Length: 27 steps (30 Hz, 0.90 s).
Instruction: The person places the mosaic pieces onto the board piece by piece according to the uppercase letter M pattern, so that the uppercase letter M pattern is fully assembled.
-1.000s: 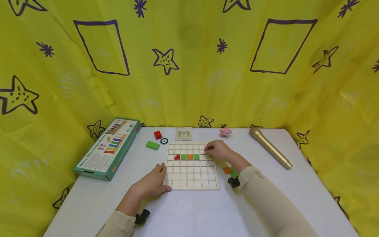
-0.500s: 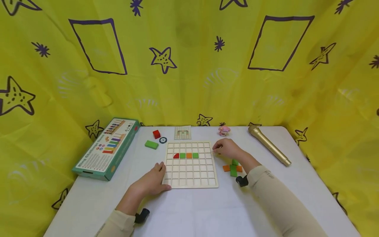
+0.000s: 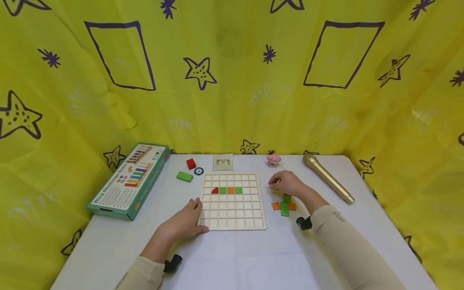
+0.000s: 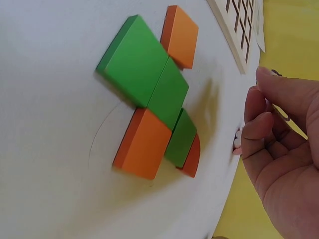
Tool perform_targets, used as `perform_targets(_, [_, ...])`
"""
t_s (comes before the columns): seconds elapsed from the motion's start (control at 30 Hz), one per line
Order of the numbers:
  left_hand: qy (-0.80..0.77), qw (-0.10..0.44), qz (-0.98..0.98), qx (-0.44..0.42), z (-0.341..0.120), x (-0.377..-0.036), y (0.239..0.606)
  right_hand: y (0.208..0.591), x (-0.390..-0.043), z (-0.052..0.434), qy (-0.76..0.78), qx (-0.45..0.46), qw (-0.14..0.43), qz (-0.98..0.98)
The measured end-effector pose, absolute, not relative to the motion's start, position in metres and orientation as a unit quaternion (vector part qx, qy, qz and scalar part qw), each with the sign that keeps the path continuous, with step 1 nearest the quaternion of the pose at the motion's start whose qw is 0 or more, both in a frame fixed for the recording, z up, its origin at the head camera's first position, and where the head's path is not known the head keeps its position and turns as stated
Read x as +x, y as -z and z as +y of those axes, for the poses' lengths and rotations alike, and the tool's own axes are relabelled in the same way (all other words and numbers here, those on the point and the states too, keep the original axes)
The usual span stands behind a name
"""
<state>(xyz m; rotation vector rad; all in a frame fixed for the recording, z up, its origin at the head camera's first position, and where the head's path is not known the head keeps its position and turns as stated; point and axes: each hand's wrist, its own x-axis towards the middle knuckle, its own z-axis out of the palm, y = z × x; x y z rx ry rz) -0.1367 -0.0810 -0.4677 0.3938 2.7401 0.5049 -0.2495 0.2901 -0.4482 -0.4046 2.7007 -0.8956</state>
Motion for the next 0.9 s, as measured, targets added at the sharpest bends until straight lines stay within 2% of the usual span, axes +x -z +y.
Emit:
perform_targets(0.27, [-0.180,0.161,0.960,0.141,-0.082,-0.136,0.466,0.447,-0.245,0.302,0.313,-0.110,0.153,0.931])
perform_targets(0.9, [-0.185,0.157,0.959,0.148,-0.084,-0.136,0.468,0.454,-0.237,0.330,0.301,-0.106,0.154,0.935])
